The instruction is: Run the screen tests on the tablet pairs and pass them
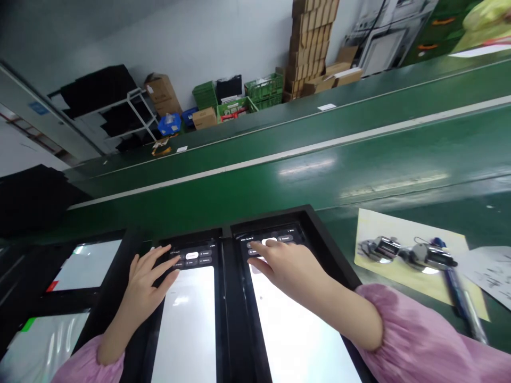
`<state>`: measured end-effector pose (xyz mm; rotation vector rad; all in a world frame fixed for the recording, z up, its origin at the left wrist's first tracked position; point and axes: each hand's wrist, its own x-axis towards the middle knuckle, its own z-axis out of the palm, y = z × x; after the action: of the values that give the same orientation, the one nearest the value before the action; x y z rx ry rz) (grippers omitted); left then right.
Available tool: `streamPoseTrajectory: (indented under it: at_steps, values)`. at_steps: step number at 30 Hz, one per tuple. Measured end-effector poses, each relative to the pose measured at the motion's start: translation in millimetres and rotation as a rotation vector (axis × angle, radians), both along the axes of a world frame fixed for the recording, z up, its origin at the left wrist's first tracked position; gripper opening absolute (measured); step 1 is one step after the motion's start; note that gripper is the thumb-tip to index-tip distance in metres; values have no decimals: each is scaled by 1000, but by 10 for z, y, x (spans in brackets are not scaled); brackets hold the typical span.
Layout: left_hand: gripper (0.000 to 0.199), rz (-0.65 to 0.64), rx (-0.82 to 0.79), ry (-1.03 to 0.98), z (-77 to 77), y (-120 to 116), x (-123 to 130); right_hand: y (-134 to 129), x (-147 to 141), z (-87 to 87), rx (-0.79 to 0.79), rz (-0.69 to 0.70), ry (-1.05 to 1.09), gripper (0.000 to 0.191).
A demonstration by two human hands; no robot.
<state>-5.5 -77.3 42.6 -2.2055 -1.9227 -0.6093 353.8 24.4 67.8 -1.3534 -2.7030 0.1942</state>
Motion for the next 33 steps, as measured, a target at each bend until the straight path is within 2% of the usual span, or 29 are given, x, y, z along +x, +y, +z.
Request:
streamPoseTrajectory:
  at_steps: [4, 13, 17, 21, 24, 28, 31, 33]
  values:
    - [28, 7, -24, -2, -47, -3, -41, -54, -16, 49, -51, -24, -38, 41]
    - [28, -19, 3, -51, -67, 9, -76, -80, -37, 119, -83, -55, -57, 34]
    - [27, -20, 6, -67, -81, 25, -70, -68, -62, 105, -81, -63, -18, 32]
    - [26, -16, 3, -67, -72, 80, -53, 50, -55, 139, -64, -68, 73, 29]
    - [26, 26, 69, -82, -19, 43, -53, 95, 98, 225, 8, -134, 193, 38]
    - [30, 47, 154, -53, 67, -209, -82, -84, 509, 290, 187, -154, 490, 49]
    - [36, -7, 123, 44, 135, -348, -42, -241, 797, 253, 186, -103, 516, 46]
    - [38, -56, 85, 68, 185, -313, 49, -262, 915, 202, 164, -86, 492, 46]
